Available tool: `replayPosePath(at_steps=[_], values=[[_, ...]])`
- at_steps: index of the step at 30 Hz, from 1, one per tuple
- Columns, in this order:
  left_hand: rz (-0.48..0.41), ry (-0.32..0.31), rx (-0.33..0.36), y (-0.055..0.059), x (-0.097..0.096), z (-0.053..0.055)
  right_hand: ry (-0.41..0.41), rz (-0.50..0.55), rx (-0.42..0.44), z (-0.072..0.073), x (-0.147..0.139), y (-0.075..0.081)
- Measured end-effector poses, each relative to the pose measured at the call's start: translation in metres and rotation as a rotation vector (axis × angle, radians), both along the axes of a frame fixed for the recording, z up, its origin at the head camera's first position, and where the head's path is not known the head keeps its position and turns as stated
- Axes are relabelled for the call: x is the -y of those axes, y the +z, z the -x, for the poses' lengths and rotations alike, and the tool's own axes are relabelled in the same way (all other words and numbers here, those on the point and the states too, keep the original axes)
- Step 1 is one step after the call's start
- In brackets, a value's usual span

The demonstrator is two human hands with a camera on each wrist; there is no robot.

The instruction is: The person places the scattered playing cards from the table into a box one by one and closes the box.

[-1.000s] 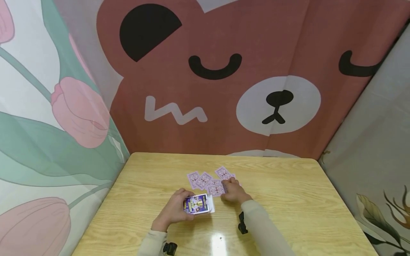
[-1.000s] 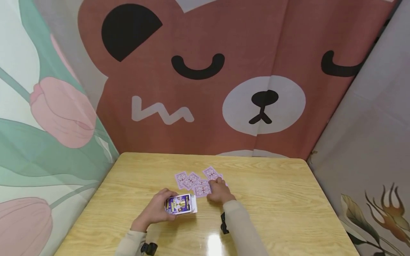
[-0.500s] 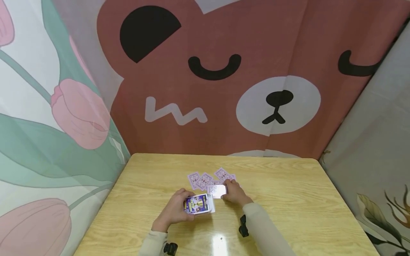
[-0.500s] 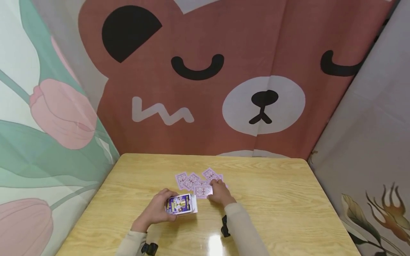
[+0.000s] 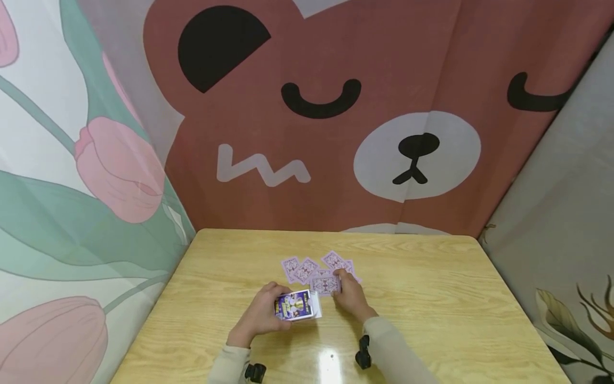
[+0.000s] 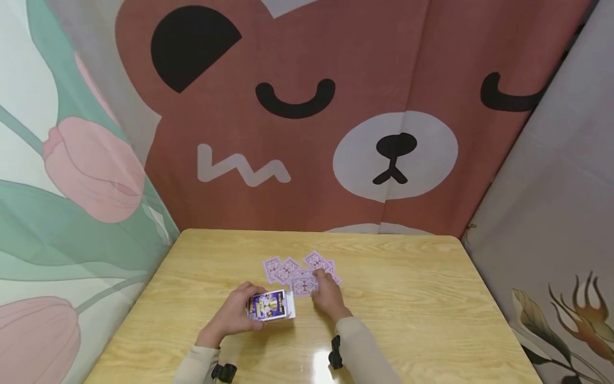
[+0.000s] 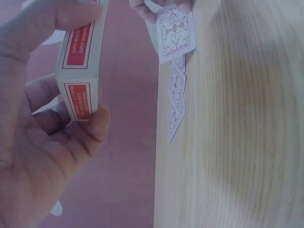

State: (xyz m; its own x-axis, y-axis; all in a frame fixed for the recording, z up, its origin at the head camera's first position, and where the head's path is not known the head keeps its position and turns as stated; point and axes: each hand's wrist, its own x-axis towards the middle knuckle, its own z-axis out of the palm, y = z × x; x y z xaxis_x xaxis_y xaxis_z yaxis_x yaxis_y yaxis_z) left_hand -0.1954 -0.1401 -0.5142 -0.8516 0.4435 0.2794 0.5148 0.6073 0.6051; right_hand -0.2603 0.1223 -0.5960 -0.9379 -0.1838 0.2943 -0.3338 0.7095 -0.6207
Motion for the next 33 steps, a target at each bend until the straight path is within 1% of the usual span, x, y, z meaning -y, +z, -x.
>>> replayPosePath(at_steps=[3, 6, 9, 11, 15, 18, 23, 26, 29, 31, 33], values=[[-0.001, -0.003, 0.000, 0.000, 0.002, 0.000, 0.035, 0.070, -0.038, -0.001, 0.001, -0.001], [0.003, -0.005, 0.011, 0.001, 0.001, 0.002, 0.050, 0.187, -0.043, -0.001, -0.001, -0.004], [0.010, -0.005, 0.026, 0.003, 0.000, 0.002, 0.045, 0.287, 0.002, -0.002, -0.003, -0.004], [0.010, -0.004, 0.034, 0.003, 0.000, 0.002, 0.046, 0.326, 0.031, -0.002, -0.002, -0.002], [0.007, 0.005, 0.029, 0.001, 0.002, 0.001, 0.049, 0.343, 0.072, -0.004, 0.002, 0.003], [-0.001, 0.007, 0.019, -0.002, 0.003, 0.001, 0.046, 0.402, 0.108, -0.006, 0.005, 0.008], [-0.008, 0.017, -0.008, -0.003, 0.008, 0.001, 0.051, 0.563, 0.188, -0.008, 0.011, 0.026], [-0.007, 0.029, -0.014, -0.002, 0.010, 0.001, 0.072, 0.615, 0.189, -0.012, 0.016, 0.041], [-0.009, 0.024, -0.005, -0.001, 0.011, 0.001, 0.084, 0.649, 0.191, -0.018, 0.019, 0.056], [-0.010, 0.026, 0.005, 0.000, 0.012, 0.001, 0.070, 0.684, 0.214, -0.025, 0.021, 0.065], [-0.011, 0.032, 0.007, 0.001, 0.013, 0.001, 0.035, 0.726, 0.242, -0.029, 0.020, 0.069]])
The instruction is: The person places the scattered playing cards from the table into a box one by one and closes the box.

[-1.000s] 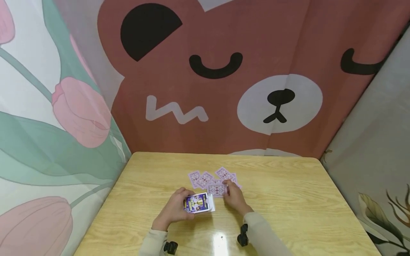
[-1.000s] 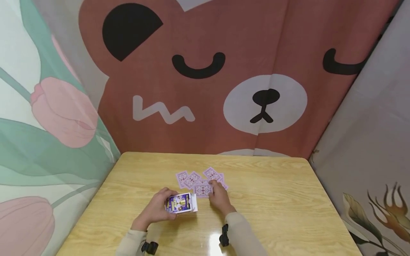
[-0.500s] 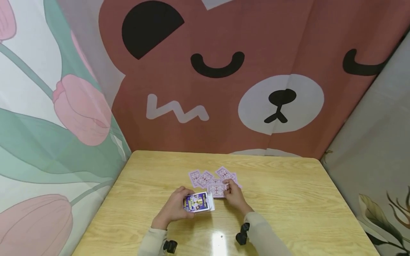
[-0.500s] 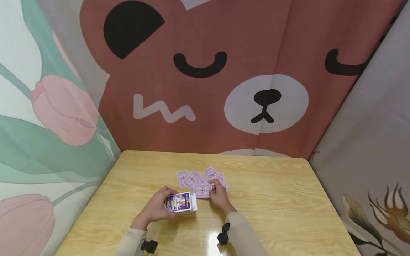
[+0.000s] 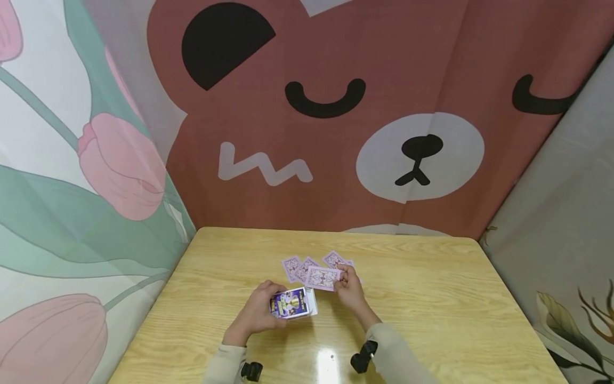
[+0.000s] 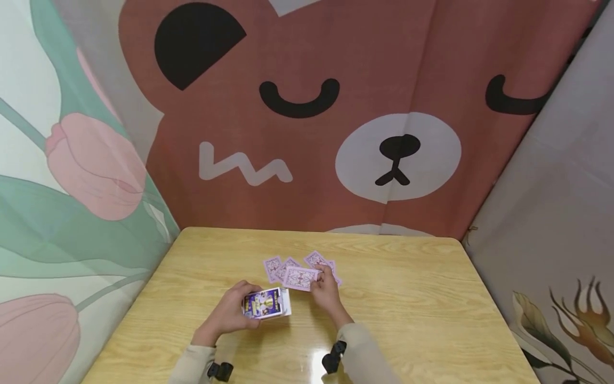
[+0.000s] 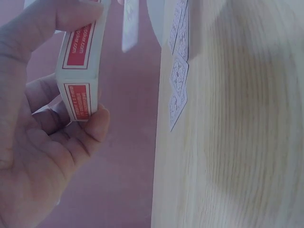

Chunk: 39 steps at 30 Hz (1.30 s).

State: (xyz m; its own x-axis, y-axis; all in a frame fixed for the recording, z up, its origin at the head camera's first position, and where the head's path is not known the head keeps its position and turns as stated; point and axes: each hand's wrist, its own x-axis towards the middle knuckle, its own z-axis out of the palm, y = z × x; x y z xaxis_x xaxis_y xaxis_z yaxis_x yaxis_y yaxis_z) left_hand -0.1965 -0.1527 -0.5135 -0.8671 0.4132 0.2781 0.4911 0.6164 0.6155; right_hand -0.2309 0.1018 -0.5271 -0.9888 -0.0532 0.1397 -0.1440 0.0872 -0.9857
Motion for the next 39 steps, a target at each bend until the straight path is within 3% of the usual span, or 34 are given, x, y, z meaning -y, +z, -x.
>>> replayPosePath(at_steps=[6, 14, 24, 34, 39], values=[[-0.012, 0.041, 0.012, 0.001, 0.004, 0.000, -0.066, 0.082, 0.029, -0.013, 0.000, 0.004], [-0.009, 0.041, 0.012, 0.000, 0.002, 0.001, -0.108, 0.156, 0.073, -0.024, -0.003, 0.005], [-0.033, 0.047, 0.033, 0.001, 0.000, 0.002, -0.137, 0.202, 0.081, -0.021, -0.011, -0.008], [-0.024, 0.049, 0.032, 0.002, -0.002, 0.000, -0.170, 0.231, 0.082, -0.025, -0.016, -0.003], [-0.015, 0.040, 0.035, 0.004, -0.002, 0.000, -0.143, 0.250, 0.097, -0.029, -0.014, 0.002]])
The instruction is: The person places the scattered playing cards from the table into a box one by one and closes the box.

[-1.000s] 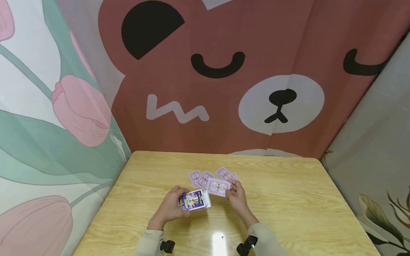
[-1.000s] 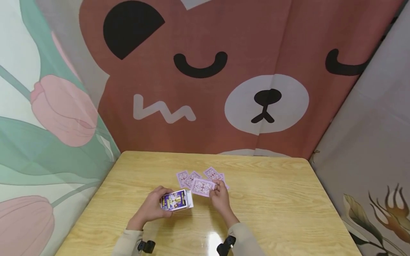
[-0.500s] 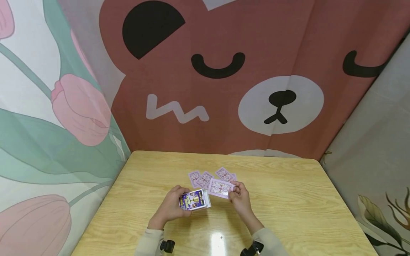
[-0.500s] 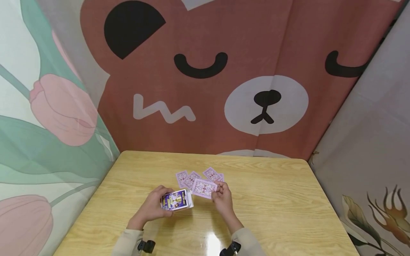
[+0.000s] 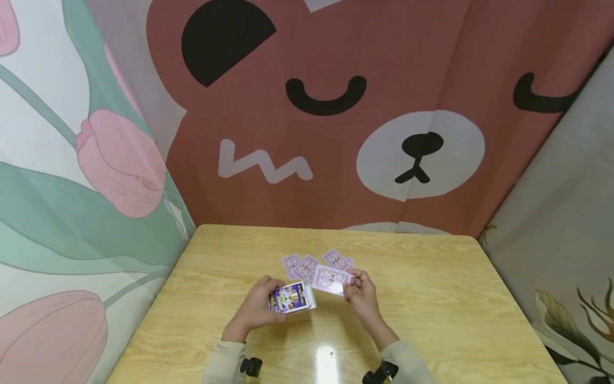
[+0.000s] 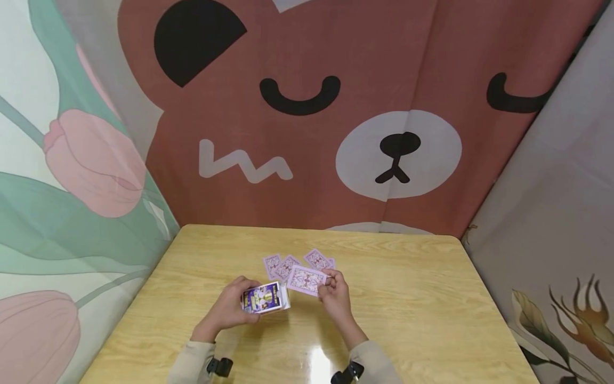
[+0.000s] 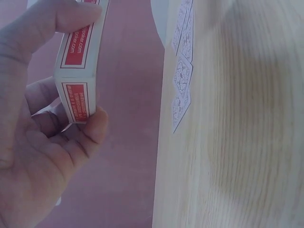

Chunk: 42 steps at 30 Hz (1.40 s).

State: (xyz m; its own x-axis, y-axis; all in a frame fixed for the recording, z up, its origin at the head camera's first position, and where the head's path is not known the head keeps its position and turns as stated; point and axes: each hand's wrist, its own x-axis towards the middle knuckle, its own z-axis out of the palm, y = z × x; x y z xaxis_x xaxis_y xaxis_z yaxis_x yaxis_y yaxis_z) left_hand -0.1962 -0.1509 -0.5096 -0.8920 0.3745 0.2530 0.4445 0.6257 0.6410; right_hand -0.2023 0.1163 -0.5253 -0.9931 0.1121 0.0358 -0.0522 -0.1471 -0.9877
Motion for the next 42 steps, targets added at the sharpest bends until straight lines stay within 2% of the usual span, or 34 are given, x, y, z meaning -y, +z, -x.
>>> replayPosePath(at_steps=[18, 33, 42], values=[[0.018, 0.000, -0.004, 0.000, -0.002, 0.000, 0.099, 0.048, -0.109, -0.015, 0.010, -0.007], [0.030, 0.007, -0.010, -0.002, -0.002, 0.000, 0.122, -0.046, -0.100, -0.014, 0.008, -0.011], [0.033, 0.005, -0.011, -0.002, -0.003, 0.000, 0.149, -0.116, -0.095, -0.011, 0.004, -0.003]])
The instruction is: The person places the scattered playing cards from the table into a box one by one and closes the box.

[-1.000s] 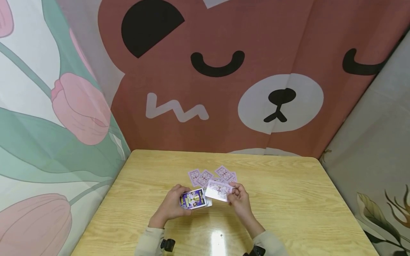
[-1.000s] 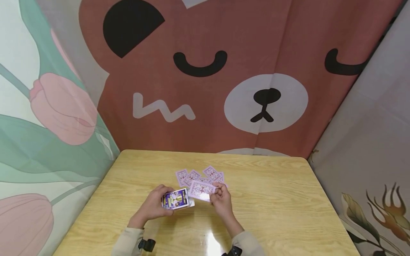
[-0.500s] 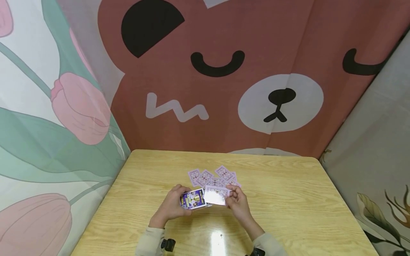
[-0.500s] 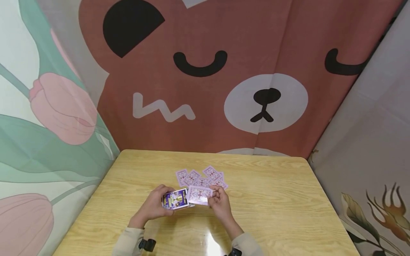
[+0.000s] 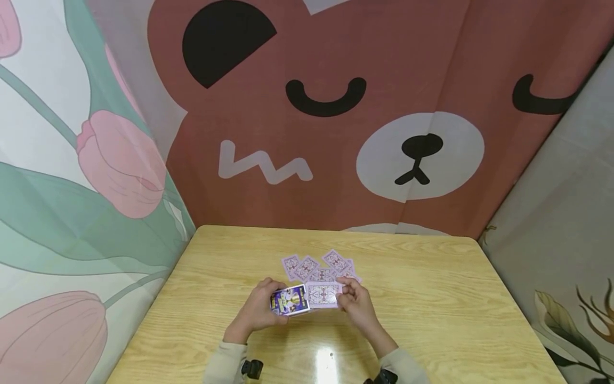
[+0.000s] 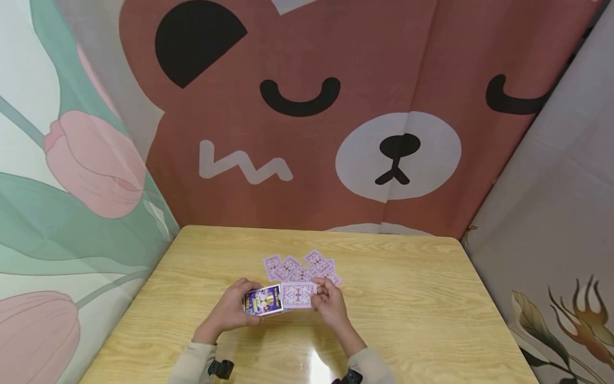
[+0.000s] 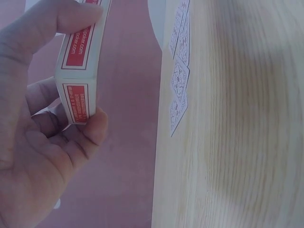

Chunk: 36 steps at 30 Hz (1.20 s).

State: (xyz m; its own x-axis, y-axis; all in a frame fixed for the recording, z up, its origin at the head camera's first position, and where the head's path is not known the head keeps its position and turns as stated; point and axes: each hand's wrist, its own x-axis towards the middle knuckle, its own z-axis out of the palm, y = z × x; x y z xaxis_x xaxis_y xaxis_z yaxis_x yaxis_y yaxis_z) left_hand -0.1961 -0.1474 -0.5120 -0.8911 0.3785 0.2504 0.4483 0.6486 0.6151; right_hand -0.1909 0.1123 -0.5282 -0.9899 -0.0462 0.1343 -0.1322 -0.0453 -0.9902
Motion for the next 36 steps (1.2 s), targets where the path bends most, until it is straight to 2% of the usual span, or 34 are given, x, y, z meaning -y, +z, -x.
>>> replayPosePath(at_steps=[6, 12, 16, 19, 27, 30, 36], values=[[-0.001, 0.004, -0.011, 0.000, -0.001, 0.000, 0.033, -0.029, 0.036, 0.005, -0.002, 0.009], [-0.008, -0.009, -0.017, -0.001, -0.001, 0.000, 0.077, -0.011, 0.042, 0.001, -0.001, 0.019], [-0.012, -0.021, -0.004, 0.000, -0.003, 0.000, 0.075, 0.000, 0.060, 0.002, 0.004, 0.014], [-0.006, -0.027, 0.006, 0.002, -0.004, 0.000, 0.079, -0.012, 0.042, 0.003, 0.009, 0.008], [0.008, -0.035, 0.006, 0.002, -0.004, 0.000, 0.076, -0.059, 0.050, 0.002, 0.011, 0.011], [0.006, -0.035, -0.004, 0.002, -0.004, 0.000, 0.063, -0.074, 0.039, 0.004, 0.008, 0.007], [0.007, -0.044, -0.016, 0.001, -0.005, 0.001, 0.070, -0.021, 0.027, 0.004, 0.003, 0.007]])
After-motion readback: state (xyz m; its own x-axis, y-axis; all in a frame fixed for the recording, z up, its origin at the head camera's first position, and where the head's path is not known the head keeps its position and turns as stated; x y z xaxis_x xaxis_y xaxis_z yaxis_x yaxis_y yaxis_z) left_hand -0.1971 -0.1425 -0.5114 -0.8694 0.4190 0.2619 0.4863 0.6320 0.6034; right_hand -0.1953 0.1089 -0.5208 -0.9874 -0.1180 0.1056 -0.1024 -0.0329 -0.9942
